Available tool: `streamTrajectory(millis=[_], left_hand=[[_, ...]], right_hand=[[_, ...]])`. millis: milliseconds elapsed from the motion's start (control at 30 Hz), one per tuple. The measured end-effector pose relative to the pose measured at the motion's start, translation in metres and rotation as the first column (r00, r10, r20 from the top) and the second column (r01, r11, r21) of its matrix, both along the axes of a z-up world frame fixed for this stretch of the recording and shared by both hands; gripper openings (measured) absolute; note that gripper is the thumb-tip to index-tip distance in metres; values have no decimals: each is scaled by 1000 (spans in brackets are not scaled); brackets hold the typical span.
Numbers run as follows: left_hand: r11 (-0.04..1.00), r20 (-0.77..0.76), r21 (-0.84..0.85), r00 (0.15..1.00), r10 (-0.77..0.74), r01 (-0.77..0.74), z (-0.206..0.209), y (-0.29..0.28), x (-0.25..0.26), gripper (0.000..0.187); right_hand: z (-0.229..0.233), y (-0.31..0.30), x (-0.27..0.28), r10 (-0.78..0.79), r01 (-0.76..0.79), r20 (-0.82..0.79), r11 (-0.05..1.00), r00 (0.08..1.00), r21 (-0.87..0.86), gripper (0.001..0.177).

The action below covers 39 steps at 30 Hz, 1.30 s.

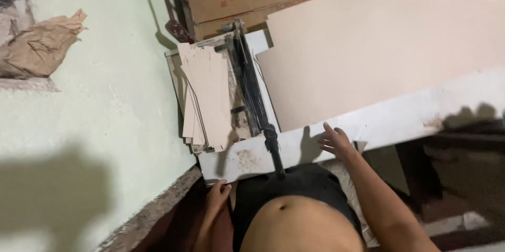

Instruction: The person uses a manual paper cutter to slice a large sheet of cardboard into narrow strips. They repeatedly align the cardboard against the cutter's guide, press down the lever to cut, and then remove the cut strips. Finally, they gather the cut strips into a neat stack and place them on a nearby table.

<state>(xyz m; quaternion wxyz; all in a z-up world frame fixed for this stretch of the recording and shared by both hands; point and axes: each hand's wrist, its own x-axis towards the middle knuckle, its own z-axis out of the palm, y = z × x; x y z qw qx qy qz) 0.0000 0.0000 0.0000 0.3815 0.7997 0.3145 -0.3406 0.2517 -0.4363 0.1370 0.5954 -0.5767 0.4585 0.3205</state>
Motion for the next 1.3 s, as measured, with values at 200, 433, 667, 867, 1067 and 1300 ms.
streamTrajectory(millis=[200, 433, 667, 867, 1067, 1300], left_hand=[[947, -97, -147, 957, 272, -284, 125, -68, 12, 85], [959, -355, 53, 892, 280, -280, 160, -86, 3, 58], [955, -270, -28, 922, 277, -295, 166, -84, 15, 70], [996, -52, -80, 998, 45, -49, 124, -46, 17, 69], [990, 80, -127, 996, -45, 55, 144, -46, 71, 45], [947, 199, -196, 956, -214, 253, 182, -85, 190, 46]], right_hand=[[-80, -13, 50, -396, 390, -41, 873, 917, 291, 92], [-94, -30, 18, -292, 266, 77, 933, 953, 245, 47], [-106, 14, 12, -218, 152, 209, 944, 953, 293, 42], [-58, 47, 12, 152, -127, 364, 988, 919, -93, 53], [-67, 55, 5, 196, -146, 433, 979, 880, -145, 43], [-75, 75, 53, 229, -205, 374, 973, 899, -103, 38]])
